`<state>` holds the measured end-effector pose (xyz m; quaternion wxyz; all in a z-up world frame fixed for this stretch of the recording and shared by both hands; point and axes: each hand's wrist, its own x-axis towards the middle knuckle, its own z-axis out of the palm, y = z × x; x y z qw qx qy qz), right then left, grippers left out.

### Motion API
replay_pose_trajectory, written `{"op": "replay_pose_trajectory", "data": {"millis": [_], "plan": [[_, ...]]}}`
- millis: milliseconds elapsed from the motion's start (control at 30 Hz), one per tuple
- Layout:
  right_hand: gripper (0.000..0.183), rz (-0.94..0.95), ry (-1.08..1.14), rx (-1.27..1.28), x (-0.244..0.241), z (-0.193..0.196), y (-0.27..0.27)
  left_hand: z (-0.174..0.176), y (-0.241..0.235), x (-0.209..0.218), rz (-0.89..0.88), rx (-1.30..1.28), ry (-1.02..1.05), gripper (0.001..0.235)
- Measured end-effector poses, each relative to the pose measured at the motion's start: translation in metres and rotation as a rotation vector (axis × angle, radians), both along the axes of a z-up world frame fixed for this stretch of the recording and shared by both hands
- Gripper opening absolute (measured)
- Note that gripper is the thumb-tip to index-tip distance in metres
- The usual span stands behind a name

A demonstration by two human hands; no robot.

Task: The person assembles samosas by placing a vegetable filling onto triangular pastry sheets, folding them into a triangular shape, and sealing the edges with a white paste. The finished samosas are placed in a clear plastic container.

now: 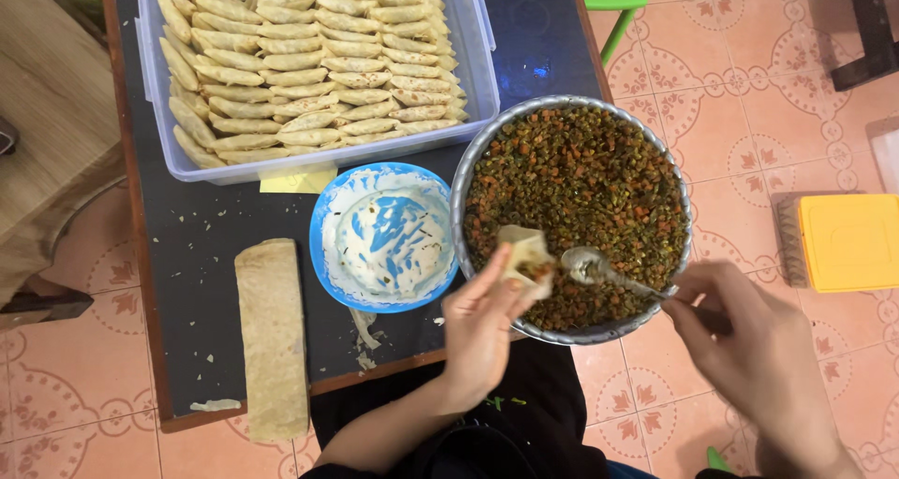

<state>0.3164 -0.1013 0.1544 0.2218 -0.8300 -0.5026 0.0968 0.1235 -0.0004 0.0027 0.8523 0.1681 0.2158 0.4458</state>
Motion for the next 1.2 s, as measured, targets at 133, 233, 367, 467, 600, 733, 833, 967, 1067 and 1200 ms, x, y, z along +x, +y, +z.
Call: {"op": "replay_pose_trajectory", "data": {"millis": [133,233,367,467,600,733,833,967,1067,1200], "plan": [[0.025,0.134,-0.335,0.382,-0.025,-0.038,-0.014,-0.003,-0.012,0.016,-0.050,-0.007,-0.175,0.044],[0.028,0.188,-0.499,0.547,-0.023,-0.056,-0.024,-0.005,-0.015,0.017,-0.125,-0.114,-0.295,0.047],[0.030,-0.012,-0.295,0.372,-0.001,-0.065,-0.021,-0.011,-0.015,0.012,-0.177,-0.225,-0.373,0.046],[0.047,0.124,-0.225,0.266,-0.009,-0.066,-0.009,-0.020,-0.016,0.011,-0.200,-0.204,-0.448,0.040],[0.058,0.503,0.497,0.564,-0.034,-0.069,-0.006,-0.029,-0.024,0.012,-0.201,-0.123,-0.485,0.037],[0.059,0.503,0.492,0.545,-0.044,-0.071,-0.007,-0.024,-0.024,0.006,-0.153,0.005,-0.374,0.036],[0.056,0.537,0.439,0.560,-0.044,-0.072,-0.005,-0.023,-0.026,0.005,-0.148,0.061,-0.335,0.036],[0.051,0.597,0.160,0.568,-0.039,-0.083,-0.004,-0.021,-0.030,0.003,-0.221,0.155,-0.270,0.038],[0.048,0.569,-0.088,0.544,-0.029,-0.099,-0.007,-0.011,-0.024,0.001,-0.307,0.099,-0.194,0.050],[0.045,0.407,0.071,0.670,-0.025,-0.115,-0.030,0.008,-0.016,0.002,-0.347,-0.009,-0.205,0.054]]}}
